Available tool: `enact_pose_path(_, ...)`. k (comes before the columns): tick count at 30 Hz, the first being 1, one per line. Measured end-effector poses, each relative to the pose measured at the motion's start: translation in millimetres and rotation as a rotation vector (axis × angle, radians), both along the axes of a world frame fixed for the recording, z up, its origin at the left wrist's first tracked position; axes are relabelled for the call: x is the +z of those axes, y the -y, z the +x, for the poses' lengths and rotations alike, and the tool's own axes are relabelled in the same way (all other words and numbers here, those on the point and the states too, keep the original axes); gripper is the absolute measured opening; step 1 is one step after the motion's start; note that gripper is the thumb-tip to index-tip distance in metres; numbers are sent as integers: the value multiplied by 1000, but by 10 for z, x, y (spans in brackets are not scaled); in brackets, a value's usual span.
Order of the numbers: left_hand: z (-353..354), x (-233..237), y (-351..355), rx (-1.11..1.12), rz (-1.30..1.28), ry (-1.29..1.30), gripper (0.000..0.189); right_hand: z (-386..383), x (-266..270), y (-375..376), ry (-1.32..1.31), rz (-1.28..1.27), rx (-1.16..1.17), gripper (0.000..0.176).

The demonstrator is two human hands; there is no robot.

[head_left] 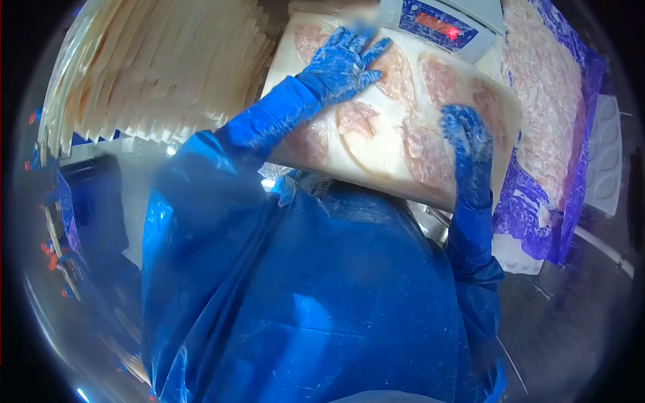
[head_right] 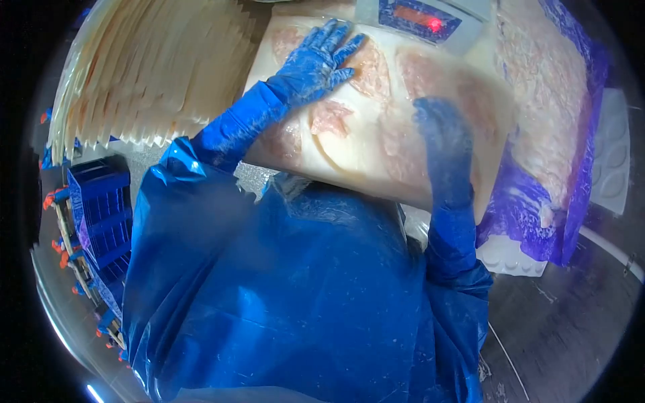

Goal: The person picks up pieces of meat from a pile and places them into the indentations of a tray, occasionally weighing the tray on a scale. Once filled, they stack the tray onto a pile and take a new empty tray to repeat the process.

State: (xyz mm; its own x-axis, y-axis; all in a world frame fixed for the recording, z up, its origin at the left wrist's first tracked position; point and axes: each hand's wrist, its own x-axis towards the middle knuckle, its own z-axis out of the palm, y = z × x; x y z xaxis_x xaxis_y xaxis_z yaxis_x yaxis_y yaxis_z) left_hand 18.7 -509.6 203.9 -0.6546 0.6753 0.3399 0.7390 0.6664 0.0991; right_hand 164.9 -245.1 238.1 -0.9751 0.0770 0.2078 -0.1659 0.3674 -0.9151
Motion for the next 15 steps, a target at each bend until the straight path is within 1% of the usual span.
enact_pose_path(1, -21, 3, 33, -10, 39, 55, 62, -66, -29, 25, -198, 360, 27, 24)
enact_pose_path(2, 16, 95, 67, -11, 36, 47, 62, -117, 51, 138, -205, 358, 25, 24)
enact_pose_path(4, 256, 440, 170, -5, 499, 320, 54, -187, 269, 415, -117, 296, 25, 25)
enact_pose_path(5, 419, 584, 218, 0, 528, 378, 45, -209, 165, 403, -146, 476, 113, 20)
enact_pose_path(6, 643, 594, 286, -5, 526, 383, 45, -170, 107, 350, -142, 475, 108, 20)
enact_pose_path(8, 948, 553, 406, 38, 192, 274, 41, -156, 6, 133, -389, 837, 238, 24)
enact_pose_path(9, 950, 583, 427, 51, 196, 278, 41, -86, -61, 58, -225, 640, 154, 17)
enact_pose_path(10, 950, 636, 454, 89, 277, 303, 39, -31, -105, 36, -218, 637, 165, 17)
enact_pose_path(11, 963, 650, 487, 128, 357, 327, 37, -13, 8, 95, -114, 551, 110, 17)
enact_pose_path(12, 990, 585, 453, 137, 356, 334, 37, -9, 136, 172, -13, 465, 53, 17)
enact_pose_path(13, 1014, 491, 352, 89, 234, 338, 35, -20, 277, 387, -71, 376, 71, 17)
enact_pose_path(14, 1035, 437, 294, 43, 111, 338, 33, -33, 268, 577, -74, 376, 81, 17)
enact_pose_path(15, 1043, 436, 305, 41, 101, 328, 31, -58, 227, 753, -95, 373, 152, 18)
